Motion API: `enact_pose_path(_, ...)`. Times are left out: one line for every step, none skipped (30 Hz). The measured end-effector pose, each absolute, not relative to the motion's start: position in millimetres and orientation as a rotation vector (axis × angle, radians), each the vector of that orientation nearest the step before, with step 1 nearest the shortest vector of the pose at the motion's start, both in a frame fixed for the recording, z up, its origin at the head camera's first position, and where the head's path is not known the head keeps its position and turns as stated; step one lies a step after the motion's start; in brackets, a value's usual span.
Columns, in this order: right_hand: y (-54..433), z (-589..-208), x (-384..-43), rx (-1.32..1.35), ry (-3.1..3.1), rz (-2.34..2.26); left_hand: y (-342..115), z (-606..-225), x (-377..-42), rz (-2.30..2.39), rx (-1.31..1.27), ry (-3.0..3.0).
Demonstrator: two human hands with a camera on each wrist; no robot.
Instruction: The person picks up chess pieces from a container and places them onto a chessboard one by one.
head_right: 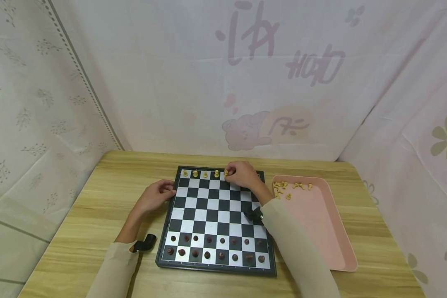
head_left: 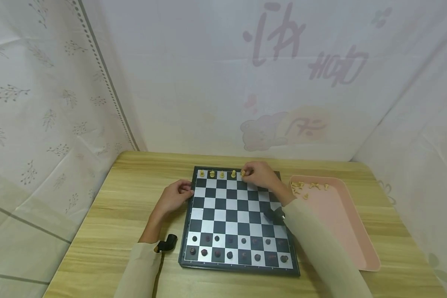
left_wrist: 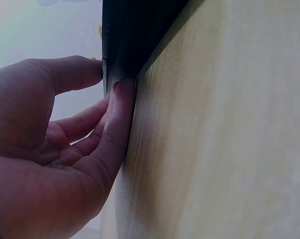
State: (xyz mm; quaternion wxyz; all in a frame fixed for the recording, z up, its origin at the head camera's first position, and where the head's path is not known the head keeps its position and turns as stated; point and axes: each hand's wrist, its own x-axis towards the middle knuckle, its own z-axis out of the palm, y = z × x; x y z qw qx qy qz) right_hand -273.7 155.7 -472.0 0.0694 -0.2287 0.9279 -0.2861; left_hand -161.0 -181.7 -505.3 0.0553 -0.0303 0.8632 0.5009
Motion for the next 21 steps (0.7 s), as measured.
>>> enact_pose_path(156.0, -471.2, -273.3, -0.687, 2.789, -0.863, -181.9, -505.9, -161.2, 1.519, -0.093, 2.622)
enact_pose_path(156.5, -470.9, -273.2, -0.688, 2.784, -0.862, -182.0, -506.3, -161.4, 1.520, -0.093, 2.622)
enact_pose_path(157.3, -470.8, -273.1, -0.687, 2.780, -0.860, -182.0, -506.6, -161.7, 1.520, -0.092, 2.623)
enact_pose_path(158.4, -470.9, -273.0, -0.688, 2.776, -0.861, -182.2, -506.9, -161.9, 1.519, -0.091, 2.624)
enact_pose_path(159.9, -471.5, -273.3, -0.690, 2.773, -0.861, -182.3, -507.0, -162.0, 1.515, -0.091, 2.626)
enact_pose_path(161.3, -471.7, -273.4, -0.691, 2.768, -0.866, -182.5, -507.1, -162.1, 1.514, -0.092, 2.628)
enact_pose_path(163.5, -472.1, -273.4, -0.693, 2.766, -0.871, -182.4, -507.0, -162.1, 1.513, -0.092, 2.628)
enact_pose_path(166.0, -472.4, -273.1, -0.698, 2.767, -0.875, -182.3, -506.8, -162.0, 1.511, -0.092, 2.629)
enact_pose_path(168.6, -472.7, -272.8, -0.697, 2.769, -0.882, -182.1, -506.6, -162.0, 1.512, -0.090, 2.629)
enact_pose_path(171.6, -472.8, -272.5, -0.698, 2.769, -0.894, -182.0, -506.3, -161.8, 1.514, -0.089, 2.628)
enact_pose_path(174.4, -473.0, -272.2, -0.694, 2.771, -0.904, -181.8, -506.0, -161.7, 1.516, -0.086, 2.626)
enact_pose_path(177.4, -472.4, -271.3, -0.686, 2.772, -0.916, -181.8, -505.7, -161.4, 1.518, -0.085, 2.624)
enact_pose_path(180.8, -472.2, -270.6, -0.684, 2.773, -0.926, -181.5, -505.4, -161.2, 1.520, -0.081, 2.622)
enact_pose_path(184.2, -471.6, -269.6, -0.674, 2.773, -0.938, -181.2, -505.0, -161.0, 1.521, -0.079, 2.621)
enact_pose_path(187.5, -471.1, -268.9, -0.662, 2.770, -0.952, -181.0, -504.6, -160.7, 1.521, -0.081, 2.621)
enact_pose_path(191.1, -470.4, -267.8, -0.654, 2.769, -0.964, -180.9, -504.2, -160.4, 1.519, -0.086, 2.620)
enact_pose_path(194.6, -469.9, -266.7, -0.641, 2.770, -0.977, -180.7, -504.1, -160.1, 1.518, -0.088, 2.620)
enact_pose_path(198.2, -469.1, -265.4, -0.618, 2.767, -0.994, -180.6, -503.8, -159.9, 1.517, -0.094, 2.619)
enact_pose_path(202.0, -468.3, -264.1, -0.602, 2.766, -1.004, -180.4, -503.7, -159.7, 1.518, -0.095, 2.618)
enact_pose_path(205.9, -467.5, -262.9, -0.578, 2.769, -1.015, -180.3, -503.5, -159.5, 1.519, -0.095, 2.618)
enact_pose_path(210.0, -466.9, -261.6, -0.557, 2.770, -1.025, -180.2, -503.5, -159.4, 1.520, -0.095, 2.616)
